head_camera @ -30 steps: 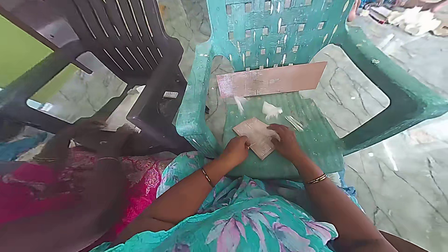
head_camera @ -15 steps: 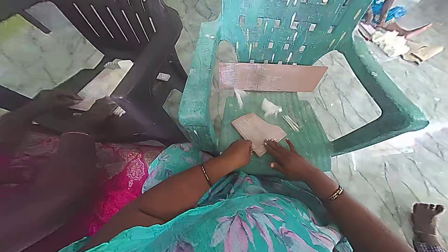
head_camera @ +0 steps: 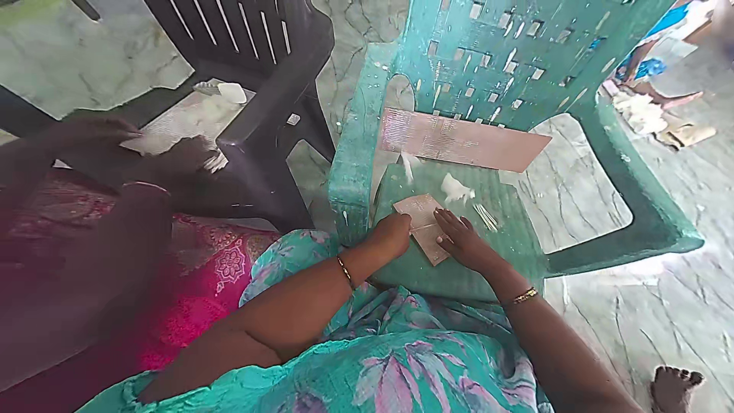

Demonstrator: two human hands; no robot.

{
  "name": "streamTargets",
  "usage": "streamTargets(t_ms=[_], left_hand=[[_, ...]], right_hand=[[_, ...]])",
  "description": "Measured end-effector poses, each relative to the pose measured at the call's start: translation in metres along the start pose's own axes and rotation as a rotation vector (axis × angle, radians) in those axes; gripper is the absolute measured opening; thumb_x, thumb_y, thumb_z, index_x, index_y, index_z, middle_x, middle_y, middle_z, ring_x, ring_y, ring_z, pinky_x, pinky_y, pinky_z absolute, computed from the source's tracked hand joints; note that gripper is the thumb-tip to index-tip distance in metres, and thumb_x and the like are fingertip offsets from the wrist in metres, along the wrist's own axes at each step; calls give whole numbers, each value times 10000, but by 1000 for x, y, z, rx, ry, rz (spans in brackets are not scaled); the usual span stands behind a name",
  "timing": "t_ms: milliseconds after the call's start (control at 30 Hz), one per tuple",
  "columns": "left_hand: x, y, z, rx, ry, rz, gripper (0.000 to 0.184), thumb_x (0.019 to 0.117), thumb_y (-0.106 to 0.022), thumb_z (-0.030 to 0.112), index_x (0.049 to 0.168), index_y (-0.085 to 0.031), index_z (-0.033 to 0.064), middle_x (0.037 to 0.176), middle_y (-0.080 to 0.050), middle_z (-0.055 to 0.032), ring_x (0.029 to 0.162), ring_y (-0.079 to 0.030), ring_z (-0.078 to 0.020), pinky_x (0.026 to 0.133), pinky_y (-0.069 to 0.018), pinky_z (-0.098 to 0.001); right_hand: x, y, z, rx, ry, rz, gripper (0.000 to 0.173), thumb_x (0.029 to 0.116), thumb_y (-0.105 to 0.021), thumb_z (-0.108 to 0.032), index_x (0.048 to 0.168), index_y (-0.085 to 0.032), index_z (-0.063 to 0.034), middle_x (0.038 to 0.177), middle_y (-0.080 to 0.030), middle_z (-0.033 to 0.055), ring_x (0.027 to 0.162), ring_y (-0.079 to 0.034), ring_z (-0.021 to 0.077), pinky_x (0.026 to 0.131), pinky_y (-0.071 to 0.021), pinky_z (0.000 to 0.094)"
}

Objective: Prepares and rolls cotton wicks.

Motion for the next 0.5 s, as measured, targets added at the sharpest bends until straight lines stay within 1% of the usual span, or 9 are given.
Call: streamTargets(t_ms=[67,133,200,267,333,400,433,500], left_hand=[[4,0,-2,23,1,-2,246,1035,-576,117,1218,-644,-32,1232,-644,-235,1208,-617,-389,1026,-498,-555],[5,-1,-3,32,3,-7,236,1026,-586,109,1208,-648,-25,1226,-646,-230,1194,-624,-388,1011,-509,-556],[3,-3,-3,27,10,-31,236,1013,-589,92,1212,-651,-20,1232,-645,-233,1191,-626,-396,1001,-514,-568],[0,-6,1,31,-3,-76,246,1012,-579,80,1225,-645,-24,1241,-643,-232,1202,-621,-395,1009,-507,-566],[-3,-13,6,47,-37,-128,249,1024,-569,96,1228,-637,-29,1222,-650,-230,1187,-628,-390,1005,-507,-563],[-7,-21,11,52,-60,-181,253,1038,-554,125,1212,-642,-36,1197,-658,-231,1169,-636,-388,998,-506,-566],[-9,-24,14,52,-63,-207,260,1049,-540,142,1207,-643,-37,1192,-661,-231,1167,-637,-387,996,-503,-568],[-11,-25,16,50,-56,-222,262,1059,-517,155,1183,-644,-37,1172,-665,-229,1153,-641,-381,981,-504,-568]], right_hand=[[13,-8,-6,-45,14,-24,628,1087,-379,-395,1610,-307,-54,1692,-263,108,1582,-188,261,1234,-75,651],[14,-16,-12,-94,-5,-81,642,1094,-334,-420,1634,-249,-83,1713,-208,81,1593,-137,234,1227,-15,670],[1,-22,-17,-130,-23,-135,669,1093,-298,-455,1648,-194,-97,1723,-167,75,1598,-103,226,1224,5,674],[-20,-22,-22,-166,-17,-176,680,1088,-266,-476,1650,-187,-101,1722,-174,75,1597,-112,234,1220,3,689],[-42,-21,-26,-189,-23,-244,675,1091,-267,-480,1654,-180,-118,1725,-161,61,1598,-107,232,1212,17,696],[-62,-18,-27,-187,-6,-259,653,1091,-295,-467,1643,-237,-125,1713,-212,59,1589,-160,245,1204,-4,715],[-70,-16,-26,-179,14,-235,641,1086,-304,-466,1630,-288,-128,1698,-263,55,1579,-202,252,1198,-23,725],[-81,-7,-21,-156,62,-110,645,1075,-292,-509,1579,-409,-124,1645,-383,55,1545,-303,280,1176,-81,753]])
Point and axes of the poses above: each hand's wrist, its own x-axis towards the middle knuckle, its own y-axis out of the back of the hand, z = x × y, the point moved 6 cm from there along x, towards the middle knuckle
